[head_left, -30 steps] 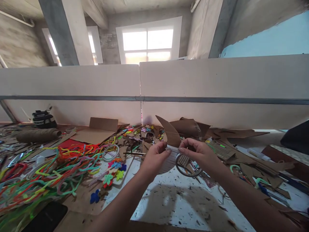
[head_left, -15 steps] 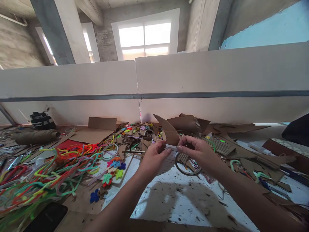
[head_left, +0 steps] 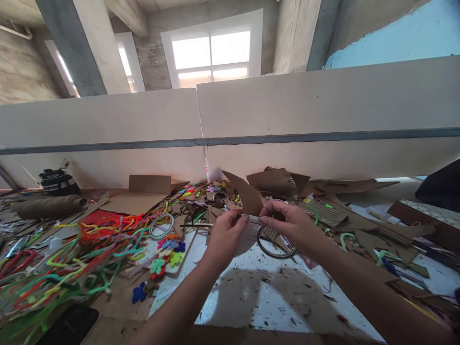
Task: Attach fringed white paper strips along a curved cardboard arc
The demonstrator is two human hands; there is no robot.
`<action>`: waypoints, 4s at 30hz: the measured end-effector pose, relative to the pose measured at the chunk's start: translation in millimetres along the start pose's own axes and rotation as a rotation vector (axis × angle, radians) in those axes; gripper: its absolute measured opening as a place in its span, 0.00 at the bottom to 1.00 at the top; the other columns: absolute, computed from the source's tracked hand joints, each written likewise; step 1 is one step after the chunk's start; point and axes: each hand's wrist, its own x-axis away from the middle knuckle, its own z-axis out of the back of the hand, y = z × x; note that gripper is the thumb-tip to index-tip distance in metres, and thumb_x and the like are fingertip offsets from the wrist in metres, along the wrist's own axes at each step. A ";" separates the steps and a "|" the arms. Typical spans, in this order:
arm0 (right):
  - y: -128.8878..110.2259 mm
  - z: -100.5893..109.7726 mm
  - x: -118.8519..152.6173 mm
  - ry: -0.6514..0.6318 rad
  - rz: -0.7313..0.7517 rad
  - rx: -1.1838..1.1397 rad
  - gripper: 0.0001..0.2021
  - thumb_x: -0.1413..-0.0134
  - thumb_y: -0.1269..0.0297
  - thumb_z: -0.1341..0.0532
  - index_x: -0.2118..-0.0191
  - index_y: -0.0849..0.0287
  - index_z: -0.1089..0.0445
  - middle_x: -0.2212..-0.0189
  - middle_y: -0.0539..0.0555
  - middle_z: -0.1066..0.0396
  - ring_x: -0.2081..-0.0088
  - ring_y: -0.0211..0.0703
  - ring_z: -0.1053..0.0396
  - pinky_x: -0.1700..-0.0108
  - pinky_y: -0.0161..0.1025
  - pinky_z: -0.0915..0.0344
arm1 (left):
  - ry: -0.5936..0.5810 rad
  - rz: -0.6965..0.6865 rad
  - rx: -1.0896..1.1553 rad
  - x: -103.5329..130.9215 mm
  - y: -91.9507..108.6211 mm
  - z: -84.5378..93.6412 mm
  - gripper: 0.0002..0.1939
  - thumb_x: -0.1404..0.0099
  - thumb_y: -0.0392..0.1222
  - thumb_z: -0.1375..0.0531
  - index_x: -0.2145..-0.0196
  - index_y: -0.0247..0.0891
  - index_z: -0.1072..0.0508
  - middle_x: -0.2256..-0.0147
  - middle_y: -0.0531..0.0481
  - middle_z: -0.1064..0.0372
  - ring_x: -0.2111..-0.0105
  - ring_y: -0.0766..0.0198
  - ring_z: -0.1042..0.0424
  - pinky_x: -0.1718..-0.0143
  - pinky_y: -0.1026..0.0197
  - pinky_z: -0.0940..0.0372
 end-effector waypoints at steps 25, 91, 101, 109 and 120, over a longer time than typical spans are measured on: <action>-3.4 10.5 0.0 0.007 -0.113 0.051 0.11 0.52 0.54 0.32 0.67 0.56 0.21 0.69 0.53 0.20 0.67 0.48 0.27 0.65 0.41 0.36 | 0.079 0.006 0.012 -2.8 10.2 9.4 0.15 0.41 0.50 0.35 0.62 0.37 0.18 0.63 0.47 0.20 0.67 0.58 0.27 0.66 0.62 0.38; 11.7 5.7 -3.9 0.000 -0.013 0.103 0.16 0.47 0.49 0.36 0.74 0.57 0.25 0.77 0.50 0.32 0.73 0.41 0.40 0.70 0.39 0.47 | 0.115 0.104 0.158 -6.0 12.9 16.5 0.15 0.49 0.49 0.30 0.68 0.35 0.19 0.71 0.49 0.25 0.71 0.63 0.32 0.70 0.63 0.39; 10.3 6.5 -1.2 -0.001 -0.076 0.126 0.19 0.48 0.45 0.36 0.73 0.57 0.25 0.80 0.47 0.37 0.77 0.39 0.46 0.73 0.39 0.51 | 0.040 0.156 0.221 -4.9 7.7 16.1 0.17 0.46 0.51 0.28 0.65 0.37 0.20 0.69 0.51 0.24 0.71 0.65 0.31 0.69 0.64 0.38; 16.3 8.3 -1.5 -0.066 -0.085 0.065 0.19 0.48 0.44 0.35 0.72 0.57 0.23 0.76 0.50 0.32 0.72 0.43 0.39 0.69 0.40 0.47 | 0.017 0.079 0.233 -6.5 1.8 16.5 0.15 0.47 0.43 0.27 0.62 0.35 0.19 0.61 0.45 0.19 0.61 0.59 0.24 0.56 0.59 0.32; 26.0 11.2 -5.5 -0.147 -0.232 -0.200 0.19 0.54 0.45 0.28 0.66 0.57 0.21 0.68 0.55 0.21 0.64 0.48 0.27 0.58 0.44 0.35 | 0.077 0.053 0.206 -7.2 4.2 19.5 0.13 0.46 0.43 0.29 0.63 0.37 0.20 0.62 0.45 0.19 0.63 0.58 0.24 0.57 0.57 0.32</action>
